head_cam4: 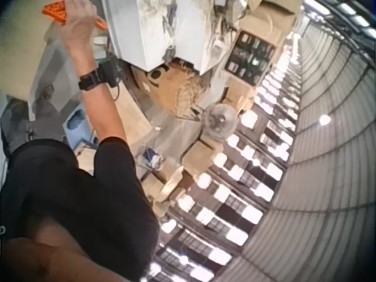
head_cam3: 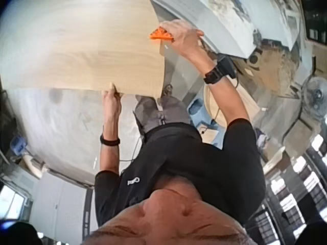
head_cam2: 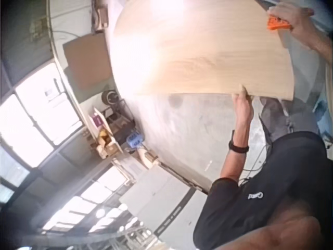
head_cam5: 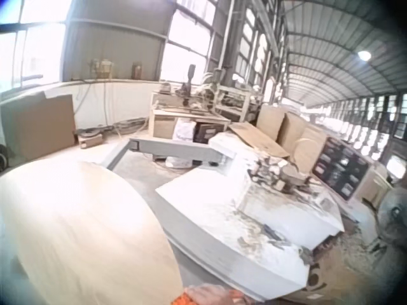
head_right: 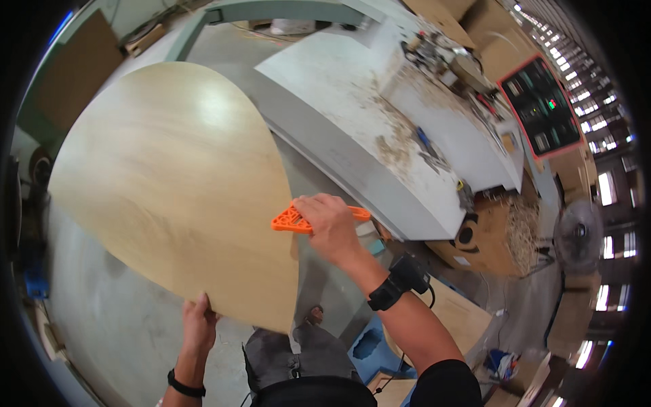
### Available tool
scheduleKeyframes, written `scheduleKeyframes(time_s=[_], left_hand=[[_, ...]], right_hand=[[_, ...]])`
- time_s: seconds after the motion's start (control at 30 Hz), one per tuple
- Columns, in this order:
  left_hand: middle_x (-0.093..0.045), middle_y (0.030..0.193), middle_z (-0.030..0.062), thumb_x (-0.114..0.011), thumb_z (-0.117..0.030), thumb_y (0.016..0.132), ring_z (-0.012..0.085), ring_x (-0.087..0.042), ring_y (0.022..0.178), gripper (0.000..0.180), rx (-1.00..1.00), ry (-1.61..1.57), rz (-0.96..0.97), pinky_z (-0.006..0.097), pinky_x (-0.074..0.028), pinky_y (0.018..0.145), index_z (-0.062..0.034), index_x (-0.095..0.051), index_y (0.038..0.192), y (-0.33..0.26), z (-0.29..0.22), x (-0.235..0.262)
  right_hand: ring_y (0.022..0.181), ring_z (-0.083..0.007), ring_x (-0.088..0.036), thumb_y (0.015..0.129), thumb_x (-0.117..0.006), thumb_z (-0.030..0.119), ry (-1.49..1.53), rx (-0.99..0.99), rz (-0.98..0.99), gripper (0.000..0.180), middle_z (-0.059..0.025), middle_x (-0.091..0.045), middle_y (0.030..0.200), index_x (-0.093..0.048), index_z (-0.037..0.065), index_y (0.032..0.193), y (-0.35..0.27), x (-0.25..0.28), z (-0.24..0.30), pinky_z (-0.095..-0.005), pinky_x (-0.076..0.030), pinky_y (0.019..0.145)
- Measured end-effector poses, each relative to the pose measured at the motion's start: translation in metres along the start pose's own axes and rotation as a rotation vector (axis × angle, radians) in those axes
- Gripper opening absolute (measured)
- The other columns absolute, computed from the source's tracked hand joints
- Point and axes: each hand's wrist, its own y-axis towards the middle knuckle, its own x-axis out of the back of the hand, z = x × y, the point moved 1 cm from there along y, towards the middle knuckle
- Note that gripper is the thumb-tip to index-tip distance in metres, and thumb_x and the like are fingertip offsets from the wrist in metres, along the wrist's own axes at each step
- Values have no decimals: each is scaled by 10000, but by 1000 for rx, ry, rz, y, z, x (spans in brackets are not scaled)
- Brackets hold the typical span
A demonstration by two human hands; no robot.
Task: Trim the edges of semi-circular wooden panels using a manual trimming tool.
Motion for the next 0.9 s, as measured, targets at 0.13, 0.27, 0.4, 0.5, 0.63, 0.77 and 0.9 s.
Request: scheduleKeyframes(time_s=[0.13, 0.27, 0.4, 0.5, 0.63, 0.77, 0.9], left_hand=[[-578, 1222, 105, -419, -194, 1032, 213, -617, 1049, 345, -85, -30, 51, 375, -538, 826, -30, -429, 1335, 30, 11, -68], [-591, 1197, 120, -414, -213, 1037, 222, -628, 1017, 343, -125, -80, -87, 362, -547, 805, -7, -457, 1308, 51, 13, -105], [-584, 1198, 134, -418, -212, 1036, 232, -629, 1004, 347, -141, -71, -91, 386, -549, 818, 5, -458, 1304, 64, 18, -115], [-574, 1193, 133, -459, -158, 1021, 248, -625, 1028, 319, -181, -120, -120, 423, -546, 891, -6, -427, 1300, 64, 20, -115], [-581, 1189, 129, -568, -139, 965, 248, -593, 1088, 288, -391, 528, -164, 413, -488, 963, -5, -511, 1213, 8, 34, -116], [-561, 1276, 145, -630, -148, 894, 325, -463, 1279, 285, -1143, 1373, 257, 437, -338, 1117, -25, -574, 1144, 8, 0, -179], [-525, 1346, 148, -624, -213, 892, 349, -378, 1348, 300, -1422, 1721, 877, 452, -270, 1159, -49, -588, 1141, 54, -1, -213]], right_hand=[[951, -297, -619, 663, -616, -30, -27, -51, 5, 415, -126, -680, 1075, -640, -2, 1076, -56, 32, -1, -414, -480, 796], [932, -305, -597, 679, -602, -17, -95, -122, 17, 401, -141, -659, 1048, -623, -14, 1079, -95, 43, 25, -411, -475, 803], [865, -299, -583, 724, -589, 52, -58, -211, 441, 241, -90, -624, 906, -615, 29, 963, -168, 36, 81, -421, -469, 780], [856, -290, -605, 712, -606, 55, 0, -253, 652, 188, -63, -630, 864, -609, 60, 900, -210, 33, 107, -434, -467, 787], [888, -285, -655, 675, -608, 18, 165, -559, 419, 397, -92, -695, 915, -670, 81, 1062, -231, 87, 84, -433, -499, 750], [767, -302, -658, 748, -597, -3, 311, -925, 299, 343, -126, -701, 872, -674, 39, 1080, -266, 141, 67, -361, -519, 703], [749, -188, -655, 795, -598, -31, 439, -1137, 137, 327, -116, -718, 905, -687, 37, 1103, -325, 169, 53, -269, -496, 707]])
